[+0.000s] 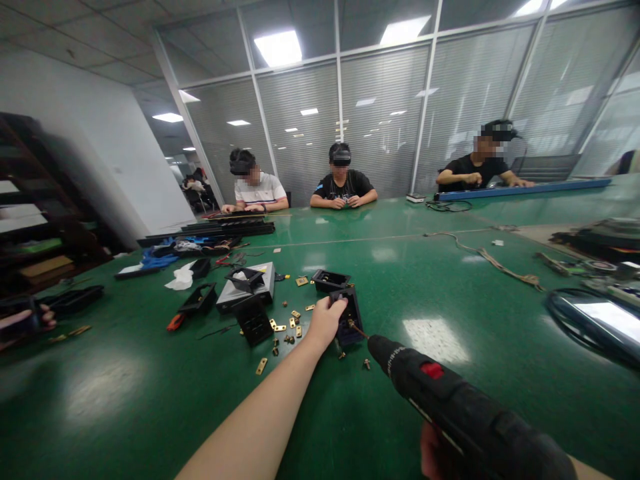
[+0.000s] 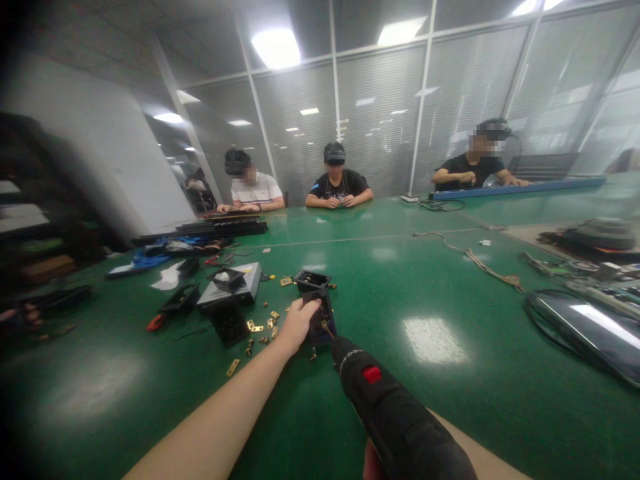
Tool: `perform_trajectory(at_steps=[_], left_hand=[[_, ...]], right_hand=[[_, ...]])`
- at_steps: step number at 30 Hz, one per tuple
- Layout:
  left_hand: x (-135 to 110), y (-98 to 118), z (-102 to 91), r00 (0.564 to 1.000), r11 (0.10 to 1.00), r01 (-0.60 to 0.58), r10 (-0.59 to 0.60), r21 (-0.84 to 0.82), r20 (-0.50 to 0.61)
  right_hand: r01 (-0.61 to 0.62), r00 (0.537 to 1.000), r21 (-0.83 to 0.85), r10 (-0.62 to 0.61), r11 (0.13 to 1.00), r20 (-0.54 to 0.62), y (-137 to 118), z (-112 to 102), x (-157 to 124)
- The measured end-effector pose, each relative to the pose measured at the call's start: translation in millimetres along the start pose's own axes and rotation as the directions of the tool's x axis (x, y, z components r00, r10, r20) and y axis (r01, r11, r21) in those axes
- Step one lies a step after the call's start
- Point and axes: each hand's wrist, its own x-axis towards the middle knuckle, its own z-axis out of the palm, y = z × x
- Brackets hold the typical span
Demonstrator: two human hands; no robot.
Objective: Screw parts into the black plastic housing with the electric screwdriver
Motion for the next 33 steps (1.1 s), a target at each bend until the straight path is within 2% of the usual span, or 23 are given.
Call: perform_trajectory(at_steps=[4,11,18,23,26,33], left_hand=[[2,-4,0.2,1.000,1.000,-0.011,0.011,-0.014,0.010],[1,-2,0.0,1.000,1.000,-0.005,0.005,-0.007,0.016],[2,-2,0.2,1.000,1.000,-0.004,0.004,0.002,0.017],[3,-4,-0.5,1.000,1.000,-0.004,0.004,0.003,0.024],[4,-6,-0.4,1.000,1.000,-0.005,0.005,0.008,0.025],[5,-7,0.4,1.000,1.000,-0.022,0.021,0.021,0.016]], right_hand=[[-0.002,1.000,0.002,0.002,1.000,0.020,7,-7,-1],[0.026,0.997,0.016,-0.025,1.000,-0.074,20,-9,-12],[-0.019,0.998,-0.046,0.017,0.999,-0.056,4,-3,-7],[-0.003,0.993,-0.069,-0.005,0.998,-0.115,-6,13,-7],[0.030,0.987,-0.101,-0.046,0.994,-0.157,-23,28,-11],[0.062,0.985,-0.273,-0.103,0.960,-0.139,-97,66,-42]])
